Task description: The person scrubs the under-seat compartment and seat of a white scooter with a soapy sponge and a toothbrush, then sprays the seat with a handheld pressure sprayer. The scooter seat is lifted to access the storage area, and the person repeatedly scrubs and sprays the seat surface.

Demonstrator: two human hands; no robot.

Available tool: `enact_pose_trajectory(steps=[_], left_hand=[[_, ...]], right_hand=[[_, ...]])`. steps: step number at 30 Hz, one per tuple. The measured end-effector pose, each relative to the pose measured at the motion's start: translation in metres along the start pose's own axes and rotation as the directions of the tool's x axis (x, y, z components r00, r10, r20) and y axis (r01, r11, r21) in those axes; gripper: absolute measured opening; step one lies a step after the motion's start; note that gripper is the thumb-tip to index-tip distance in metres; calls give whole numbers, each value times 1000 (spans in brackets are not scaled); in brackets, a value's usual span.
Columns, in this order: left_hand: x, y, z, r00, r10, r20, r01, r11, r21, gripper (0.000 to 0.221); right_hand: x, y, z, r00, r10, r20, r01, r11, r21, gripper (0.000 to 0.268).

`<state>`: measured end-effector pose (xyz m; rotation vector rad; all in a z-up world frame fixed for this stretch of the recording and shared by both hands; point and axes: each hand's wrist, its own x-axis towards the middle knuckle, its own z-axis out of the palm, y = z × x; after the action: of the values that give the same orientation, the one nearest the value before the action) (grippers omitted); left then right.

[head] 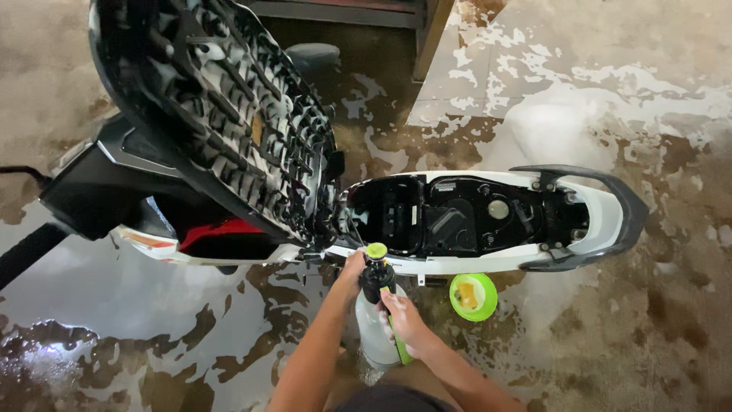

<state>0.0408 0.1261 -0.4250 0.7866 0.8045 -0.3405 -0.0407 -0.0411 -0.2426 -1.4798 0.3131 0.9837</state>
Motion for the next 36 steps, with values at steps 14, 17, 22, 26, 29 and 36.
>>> enact_pose_trajectory(steps=[14, 17, 22, 26, 29, 36], left_hand=[[-25, -29, -21, 993, 118, -18, -116, 988, 105, 30], [-27, -38, -22, 984, 176, 20, -177, 984, 31, 35], [-34, -53, -24, 973, 232, -1, -222, 928, 299, 32], [-34, -59, -20, 993, 118, 7, -119, 993, 19, 32], [-33, -61, -14, 995, 97, 28, -95, 993, -63, 32], [-35, -63, -10, 989, 145, 6, -144, 985, -94, 19]], right_hand=[[-7, 39, 6, 998, 52, -31, -52, 998, -24, 44], [-15, 42, 3, 995, 103, -6, -103, 995, -17, 43], [-21, 49, -3, 994, 105, 15, -104, 993, -50, 47], [-21, 52, -9, 996, 90, 13, -89, 994, -66, 44], [-21, 51, -15, 997, 77, -5, -77, 994, -75, 44], [-20, 45, -18, 999, 45, -7, -45, 996, -74, 43]])
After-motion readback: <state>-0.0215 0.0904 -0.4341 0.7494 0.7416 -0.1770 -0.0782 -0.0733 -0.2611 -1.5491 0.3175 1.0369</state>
